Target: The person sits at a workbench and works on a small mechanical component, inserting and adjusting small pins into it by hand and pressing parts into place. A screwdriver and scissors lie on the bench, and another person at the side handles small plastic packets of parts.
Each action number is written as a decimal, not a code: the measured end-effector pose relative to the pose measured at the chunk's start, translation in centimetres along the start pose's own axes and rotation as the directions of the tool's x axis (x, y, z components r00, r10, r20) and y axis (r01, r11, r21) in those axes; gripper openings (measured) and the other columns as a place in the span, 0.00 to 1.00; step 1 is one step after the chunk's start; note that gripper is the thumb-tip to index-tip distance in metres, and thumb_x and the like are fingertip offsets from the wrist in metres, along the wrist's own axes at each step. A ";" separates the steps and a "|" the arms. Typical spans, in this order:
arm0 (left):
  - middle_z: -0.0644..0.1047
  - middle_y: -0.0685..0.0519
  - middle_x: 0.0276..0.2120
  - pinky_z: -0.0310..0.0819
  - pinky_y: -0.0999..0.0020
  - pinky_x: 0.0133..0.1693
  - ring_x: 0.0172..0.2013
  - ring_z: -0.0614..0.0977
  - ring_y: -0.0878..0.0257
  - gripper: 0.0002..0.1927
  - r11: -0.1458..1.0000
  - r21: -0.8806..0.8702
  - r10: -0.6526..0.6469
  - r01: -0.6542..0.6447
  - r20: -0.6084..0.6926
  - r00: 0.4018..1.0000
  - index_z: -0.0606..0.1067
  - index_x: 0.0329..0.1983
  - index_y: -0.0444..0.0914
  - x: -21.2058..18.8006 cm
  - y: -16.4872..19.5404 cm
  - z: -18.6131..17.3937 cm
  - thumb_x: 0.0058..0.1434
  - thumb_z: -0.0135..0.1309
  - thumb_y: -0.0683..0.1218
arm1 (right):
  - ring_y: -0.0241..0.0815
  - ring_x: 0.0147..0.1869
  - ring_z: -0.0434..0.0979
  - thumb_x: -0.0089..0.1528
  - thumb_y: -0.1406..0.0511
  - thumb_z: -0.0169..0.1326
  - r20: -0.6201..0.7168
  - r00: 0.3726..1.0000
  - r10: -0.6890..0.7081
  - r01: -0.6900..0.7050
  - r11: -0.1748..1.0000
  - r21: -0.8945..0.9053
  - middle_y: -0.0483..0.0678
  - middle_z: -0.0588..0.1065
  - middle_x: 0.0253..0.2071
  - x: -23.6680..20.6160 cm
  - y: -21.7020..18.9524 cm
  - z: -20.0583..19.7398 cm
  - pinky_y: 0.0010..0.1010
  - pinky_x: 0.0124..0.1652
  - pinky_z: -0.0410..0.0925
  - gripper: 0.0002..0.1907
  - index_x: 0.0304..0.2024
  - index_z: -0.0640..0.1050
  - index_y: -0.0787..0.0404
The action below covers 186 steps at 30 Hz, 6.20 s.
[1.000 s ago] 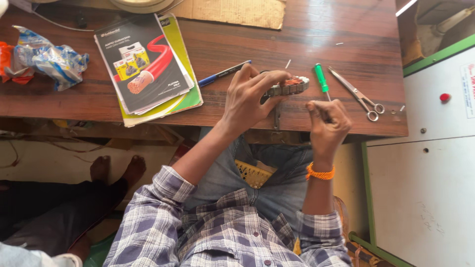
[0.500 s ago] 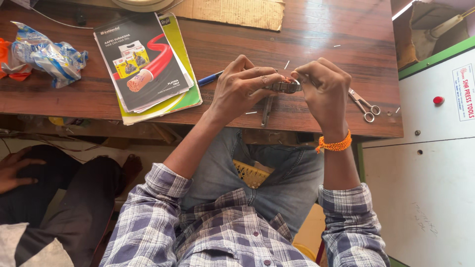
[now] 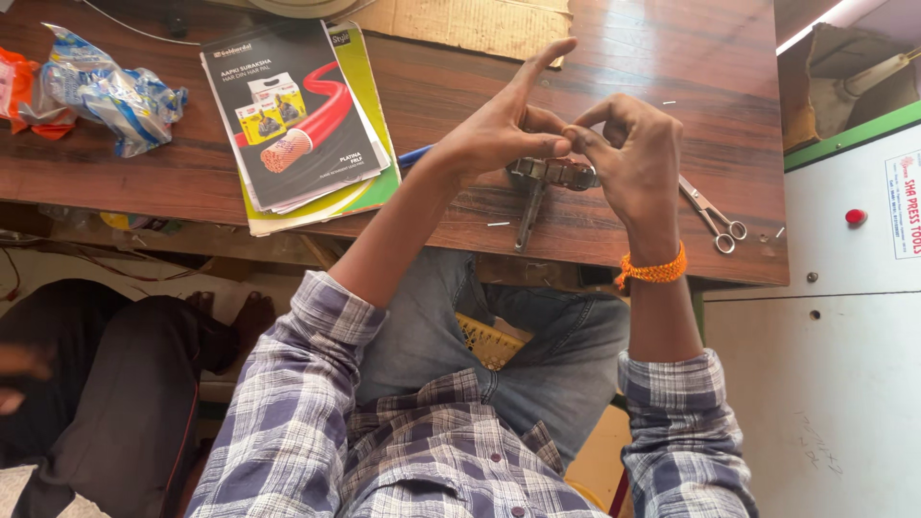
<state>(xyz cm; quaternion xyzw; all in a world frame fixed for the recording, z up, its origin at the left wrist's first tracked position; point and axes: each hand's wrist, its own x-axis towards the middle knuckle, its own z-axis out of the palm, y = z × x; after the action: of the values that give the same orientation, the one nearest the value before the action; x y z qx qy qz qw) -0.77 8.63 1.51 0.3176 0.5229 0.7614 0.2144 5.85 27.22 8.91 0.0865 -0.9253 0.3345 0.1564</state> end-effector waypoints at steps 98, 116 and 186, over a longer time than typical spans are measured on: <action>0.80 0.55 0.55 0.82 0.69 0.55 0.52 0.85 0.68 0.24 0.927 0.292 0.204 -0.237 0.139 0.969 0.71 0.67 0.42 -0.6 0.6 -1.2 0.70 0.63 0.44 | 0.26 0.29 0.62 0.67 0.70 0.62 -0.224 0.970 0.091 -0.008 0.939 0.345 0.40 0.69 0.26 -9.1 0.5 5.4 0.24 0.29 0.57 0.07 0.34 0.78 0.66; 0.80 0.68 0.52 0.75 0.70 0.46 0.40 0.72 0.62 0.23 0.292 0.942 0.592 -0.164 -0.044 0.805 0.80 0.55 0.55 -3.2 -2.3 5.3 0.56 0.71 0.53 | 0.29 0.28 0.61 0.67 0.71 0.66 -0.246 0.960 -0.132 0.162 0.981 0.105 0.44 0.75 0.31 -6.9 2.9 -1.2 0.26 0.29 0.54 0.04 0.41 0.82 0.65; 0.84 0.58 0.47 0.75 0.63 0.52 0.52 0.80 0.58 0.29 0.443 0.873 0.458 -0.203 -0.026 0.888 0.69 0.58 0.46 -3.0 -0.2 4.0 0.61 0.69 0.58 | 0.30 0.28 0.71 0.65 0.69 0.69 -0.143 0.936 -0.321 0.322 0.947 -0.012 0.46 0.79 0.31 -2.7 3.3 -0.4 0.26 0.28 0.62 0.07 0.38 0.81 0.63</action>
<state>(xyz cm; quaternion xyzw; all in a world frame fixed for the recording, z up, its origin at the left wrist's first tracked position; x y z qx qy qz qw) 4.19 9.37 1.58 0.3751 0.7772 0.4667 -0.1936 7.59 30.19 6.29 0.2130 -0.8832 0.3150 0.2745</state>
